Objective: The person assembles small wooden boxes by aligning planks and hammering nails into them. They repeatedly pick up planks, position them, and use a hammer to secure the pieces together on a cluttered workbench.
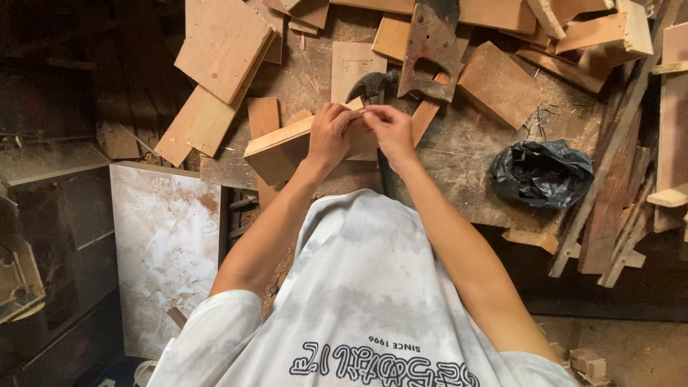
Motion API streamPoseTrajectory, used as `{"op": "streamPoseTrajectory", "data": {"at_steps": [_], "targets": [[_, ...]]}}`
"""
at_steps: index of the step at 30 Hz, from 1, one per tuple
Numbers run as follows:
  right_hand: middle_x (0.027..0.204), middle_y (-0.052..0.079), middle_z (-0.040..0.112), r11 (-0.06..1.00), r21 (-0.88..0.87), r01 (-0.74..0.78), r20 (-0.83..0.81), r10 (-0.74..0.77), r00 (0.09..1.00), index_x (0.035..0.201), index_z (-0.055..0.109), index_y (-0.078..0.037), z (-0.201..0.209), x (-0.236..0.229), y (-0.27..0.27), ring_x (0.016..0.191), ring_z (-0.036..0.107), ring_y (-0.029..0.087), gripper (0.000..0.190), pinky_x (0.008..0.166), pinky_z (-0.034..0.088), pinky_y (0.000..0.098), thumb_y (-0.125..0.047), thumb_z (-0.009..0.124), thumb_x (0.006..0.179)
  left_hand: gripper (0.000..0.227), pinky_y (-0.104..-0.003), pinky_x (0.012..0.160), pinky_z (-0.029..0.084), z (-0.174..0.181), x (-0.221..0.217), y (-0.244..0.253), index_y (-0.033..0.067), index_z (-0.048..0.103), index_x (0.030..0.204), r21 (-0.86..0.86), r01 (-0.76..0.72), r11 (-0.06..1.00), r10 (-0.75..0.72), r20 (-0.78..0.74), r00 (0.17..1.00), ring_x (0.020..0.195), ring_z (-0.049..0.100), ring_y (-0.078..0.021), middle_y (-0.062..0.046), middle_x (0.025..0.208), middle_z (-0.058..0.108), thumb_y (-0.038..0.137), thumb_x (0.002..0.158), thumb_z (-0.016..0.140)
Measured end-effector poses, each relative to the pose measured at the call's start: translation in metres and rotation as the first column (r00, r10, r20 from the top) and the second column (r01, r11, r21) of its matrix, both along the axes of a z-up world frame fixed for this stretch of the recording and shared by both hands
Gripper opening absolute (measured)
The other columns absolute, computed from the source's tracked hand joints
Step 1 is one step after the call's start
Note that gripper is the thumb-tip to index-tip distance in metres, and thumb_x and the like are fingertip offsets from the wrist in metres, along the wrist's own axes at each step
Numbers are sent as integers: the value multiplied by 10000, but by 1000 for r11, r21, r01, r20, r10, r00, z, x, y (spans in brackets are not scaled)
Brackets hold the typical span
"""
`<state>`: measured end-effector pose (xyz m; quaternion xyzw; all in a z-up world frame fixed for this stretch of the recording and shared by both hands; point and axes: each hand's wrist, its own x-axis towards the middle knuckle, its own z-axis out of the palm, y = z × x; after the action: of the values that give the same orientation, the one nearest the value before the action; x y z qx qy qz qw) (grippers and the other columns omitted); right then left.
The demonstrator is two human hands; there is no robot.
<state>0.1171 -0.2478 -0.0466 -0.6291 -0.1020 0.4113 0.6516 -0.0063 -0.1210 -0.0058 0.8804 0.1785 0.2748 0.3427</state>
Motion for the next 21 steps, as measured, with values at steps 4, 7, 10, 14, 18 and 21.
{"op": "streamPoseTrajectory", "data": {"at_steps": [4, 7, 10, 14, 18, 21], "targets": [[1010, 110, 675, 936, -318, 152, 593, 71, 802, 1137, 702, 14, -45, 1, -19, 880, 685, 179, 260, 743, 578, 303, -89, 746, 903, 100, -406, 867, 480, 0, -5, 4, 90, 736, 986, -49, -25, 998, 25, -11, 1000, 948, 650, -249, -28, 956, 706, 76, 902, 788], [931, 74, 705, 878, -478, 25, 349, 164, 923, 1238, 657, -2, -77, 2, -31, 828, 673, 184, 385, 745, 552, 337, -157, 733, 894, 119, -408, 886, 481, -1, -6, -4, 87, 726, 999, -48, -40, 998, 41, 28, 999, 986, 648, -265, -56, 1012, 692, 78, 893, 780], [964, 68, 713, 872, -489, -12, 303, 183, 935, 1246, 671, -19, -90, 7, -30, 860, 682, 177, 404, 768, 558, 340, -162, 734, 873, 139, -407, 885, 479, -2, -10, -8, 99, 714, 1003, -39, -110, 993, 112, 58, 992, 1000, 630, -310, -94, 1058, 668, 83, 879, 774], [996, 136, 692, 844, -529, -83, 447, 361, 819, 1325, 623, -34, -81, 11, -31, 836, 669, 268, 561, 746, 544, 398, -164, 777, 801, 142, -421, 915, 476, -10, -16, -15, 111, 704, 1036, -22, -144, 989, 144, 6, 990, 1014, 658, -303, -52, 1043, 687, 71, 910, 755], [1009, 159, 718, 856, -517, -24, 559, 359, 747, 1200, 661, -8, -71, 10, -17, 924, 701, 294, 526, 811, 560, 423, -191, 820, 734, 130, -402, 900, 484, -22, -18, -15, 105, 703, 1023, 39, -181, 983, 180, 12, 984, 1029, 653, -299, -75, 1097, 701, 80, 901, 742], [975, 181, 717, 857, -503, 110, 753, 372, 544, 1084, 674, 2, -67, 10, -16, 876, 685, 343, 440, 718, 545, 450, -206, 866, 747, 171, -421, 936, 487, -30, -23, -15, 78, 698, 1054, 80, -140, 987, 141, -15, 990, 1048, 674, -271, -39, 1081, 725, 3, 901, 681]]}}
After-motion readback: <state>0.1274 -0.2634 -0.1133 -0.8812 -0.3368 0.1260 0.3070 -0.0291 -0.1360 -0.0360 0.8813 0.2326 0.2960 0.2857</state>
